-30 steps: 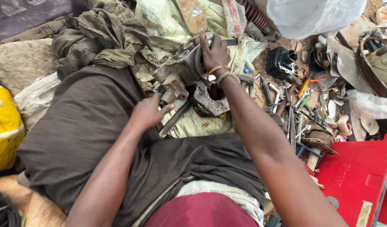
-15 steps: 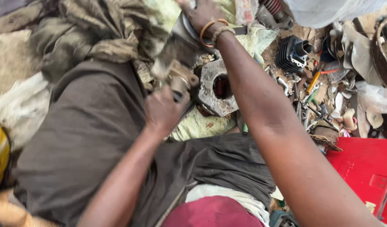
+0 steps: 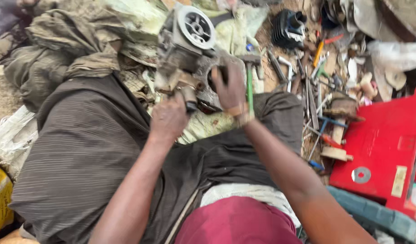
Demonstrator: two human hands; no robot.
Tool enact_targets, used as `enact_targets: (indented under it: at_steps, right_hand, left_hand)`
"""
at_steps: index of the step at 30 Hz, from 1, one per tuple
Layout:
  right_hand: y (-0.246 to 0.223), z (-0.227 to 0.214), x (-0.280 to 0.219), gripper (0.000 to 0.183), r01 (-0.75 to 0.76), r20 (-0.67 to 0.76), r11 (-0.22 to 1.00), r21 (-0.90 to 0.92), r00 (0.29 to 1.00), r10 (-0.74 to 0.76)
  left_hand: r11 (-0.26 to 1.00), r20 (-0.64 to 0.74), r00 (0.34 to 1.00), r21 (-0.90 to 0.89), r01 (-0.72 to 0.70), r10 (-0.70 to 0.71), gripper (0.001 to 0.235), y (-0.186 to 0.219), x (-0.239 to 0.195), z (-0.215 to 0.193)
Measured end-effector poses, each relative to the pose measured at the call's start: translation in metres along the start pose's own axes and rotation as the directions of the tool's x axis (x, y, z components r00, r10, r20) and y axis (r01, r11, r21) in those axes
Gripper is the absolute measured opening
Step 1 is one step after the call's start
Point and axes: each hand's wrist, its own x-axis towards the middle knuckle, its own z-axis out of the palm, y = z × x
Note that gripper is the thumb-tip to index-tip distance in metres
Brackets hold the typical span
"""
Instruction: The person is sitting on the ground repairing a small engine block. They use a wrench to loosen a bolt on the crankshaft, then use a hammer to tap the crankshaft and remove it from the engine casing.
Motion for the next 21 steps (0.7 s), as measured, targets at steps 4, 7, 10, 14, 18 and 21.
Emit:
enact_targets:
  at_steps: [4, 7, 10, 14, 18, 21]
  right_hand:
    - [-0.001, -0.039, -0.107, 0.045, -0.262, 0.26, 0.959, 0.102, 0.938, 0.229]
    - [0.003, -0.055, -0.115, 0.04, -0.179, 0.121, 0.979, 0.102, 0.979, 0.167]
    - [0.015, -0.06, -0.083, 0.042, -0.305, 0.006, 0.943, 0.132, 0.952, 0.306]
    - [0.023, -0.043, -0.05, 0.044, -0.185, 0.049, 0.981, 0.055, 0.982, 0.183]
    - [0.012, -0.002, -0.042, 0.053, -0.394, 0.288, 0.873, 0.286, 0.905, 0.314]
    - [-0.008, 0.034, -0.039, 0.058, -0.465, 0.361, 0.73, 0.501, 0.879, 0.312]
  left_hand:
    - [0.948, -0.176, 0.945, 0.215, -0.236, 0.275, 0.082, -0.007, 0.006, 0.011]
    - [0.885, 0.104, 0.951, 0.348, -0.31, 0.292, 0.072, -0.01, 0.013, 0.024]
    - [0.815, -0.08, 0.93, 0.512, -0.271, 0.36, 0.04, -0.01, 0.027, 0.032]
    - [0.92, -0.114, 0.968, 0.352, -0.17, 0.223, 0.037, 0.001, 0.03, 0.034]
    - [0.923, -0.089, 0.981, 0.361, -0.132, 0.174, 0.041, 0.007, 0.021, 0.033]
    - [0.899, -0.1, 0.975, 0.413, -0.142, 0.2, 0.04, 0.004, 0.013, 0.029]
